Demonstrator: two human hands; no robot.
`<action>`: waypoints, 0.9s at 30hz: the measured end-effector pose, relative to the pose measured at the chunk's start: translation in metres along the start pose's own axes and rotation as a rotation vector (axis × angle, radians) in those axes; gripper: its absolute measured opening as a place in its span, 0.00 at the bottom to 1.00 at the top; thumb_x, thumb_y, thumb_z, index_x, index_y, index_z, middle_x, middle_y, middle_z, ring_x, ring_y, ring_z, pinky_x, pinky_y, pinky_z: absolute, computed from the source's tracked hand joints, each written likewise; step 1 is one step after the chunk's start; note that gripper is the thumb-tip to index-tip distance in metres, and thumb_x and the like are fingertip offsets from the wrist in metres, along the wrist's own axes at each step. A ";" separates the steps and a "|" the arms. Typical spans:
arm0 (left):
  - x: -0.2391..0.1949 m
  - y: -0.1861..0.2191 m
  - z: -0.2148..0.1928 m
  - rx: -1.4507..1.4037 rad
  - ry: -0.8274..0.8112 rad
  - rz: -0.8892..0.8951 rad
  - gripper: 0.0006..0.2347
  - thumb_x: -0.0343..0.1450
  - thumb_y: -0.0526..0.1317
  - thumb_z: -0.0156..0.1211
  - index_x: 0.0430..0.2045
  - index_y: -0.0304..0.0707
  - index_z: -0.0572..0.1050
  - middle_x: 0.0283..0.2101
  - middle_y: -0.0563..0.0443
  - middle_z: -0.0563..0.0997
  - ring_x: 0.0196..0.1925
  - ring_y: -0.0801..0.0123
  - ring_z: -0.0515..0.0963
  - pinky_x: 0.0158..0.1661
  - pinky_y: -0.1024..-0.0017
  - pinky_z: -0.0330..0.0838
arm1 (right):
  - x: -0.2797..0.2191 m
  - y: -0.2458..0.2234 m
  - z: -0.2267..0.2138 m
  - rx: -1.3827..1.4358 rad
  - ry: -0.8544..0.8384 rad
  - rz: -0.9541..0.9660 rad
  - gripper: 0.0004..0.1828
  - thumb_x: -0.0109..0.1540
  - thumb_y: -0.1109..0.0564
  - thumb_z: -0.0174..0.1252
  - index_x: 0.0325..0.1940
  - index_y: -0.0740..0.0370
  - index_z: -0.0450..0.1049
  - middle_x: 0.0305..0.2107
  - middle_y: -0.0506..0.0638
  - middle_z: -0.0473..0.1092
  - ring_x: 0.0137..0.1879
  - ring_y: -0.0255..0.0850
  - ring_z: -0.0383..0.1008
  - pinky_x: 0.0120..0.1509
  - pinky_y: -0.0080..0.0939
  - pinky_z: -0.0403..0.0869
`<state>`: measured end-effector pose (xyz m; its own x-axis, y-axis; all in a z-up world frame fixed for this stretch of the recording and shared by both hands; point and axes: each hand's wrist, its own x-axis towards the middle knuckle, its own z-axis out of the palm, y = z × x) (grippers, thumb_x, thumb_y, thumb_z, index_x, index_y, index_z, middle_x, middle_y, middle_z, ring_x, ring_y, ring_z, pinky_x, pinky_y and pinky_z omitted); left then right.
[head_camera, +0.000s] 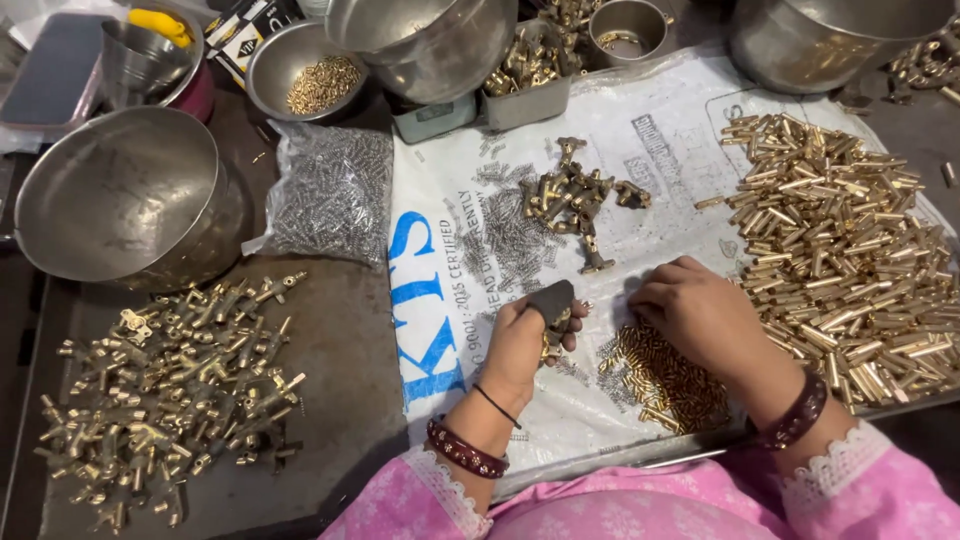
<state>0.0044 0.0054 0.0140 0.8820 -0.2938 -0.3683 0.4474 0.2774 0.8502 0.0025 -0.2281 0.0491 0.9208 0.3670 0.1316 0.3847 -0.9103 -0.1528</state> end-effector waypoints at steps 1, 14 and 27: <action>0.000 0.000 -0.001 0.001 -0.002 0.000 0.14 0.73 0.47 0.54 0.30 0.35 0.82 0.27 0.54 0.81 0.23 0.78 0.77 0.19 0.79 0.62 | 0.000 -0.002 -0.002 -0.001 0.001 0.002 0.10 0.53 0.53 0.64 0.38 0.49 0.83 0.38 0.43 0.77 0.50 0.44 0.75 0.49 0.45 0.77; -0.001 0.001 -0.001 -0.041 -0.093 -0.023 0.17 0.75 0.49 0.52 0.30 0.34 0.81 0.27 0.53 0.81 0.22 0.77 0.78 0.18 0.80 0.61 | 0.008 -0.018 0.001 -0.148 -0.174 0.066 0.10 0.58 0.51 0.60 0.39 0.55 0.79 0.36 0.49 0.75 0.45 0.49 0.78 0.44 0.51 0.78; -0.003 0.008 0.000 -0.241 -0.067 -0.056 0.20 0.75 0.55 0.50 0.29 0.38 0.80 0.23 0.54 0.81 0.17 0.73 0.78 0.14 0.78 0.61 | 0.008 -0.035 0.004 1.041 0.148 0.181 0.09 0.61 0.63 0.63 0.46 0.64 0.78 0.40 0.49 0.78 0.47 0.38 0.79 0.54 0.35 0.78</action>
<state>0.0054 0.0082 0.0217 0.8470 -0.3724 -0.3794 0.5242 0.4664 0.7125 -0.0032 -0.1922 0.0521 0.9798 0.1518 0.1304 0.1726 -0.3118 -0.9343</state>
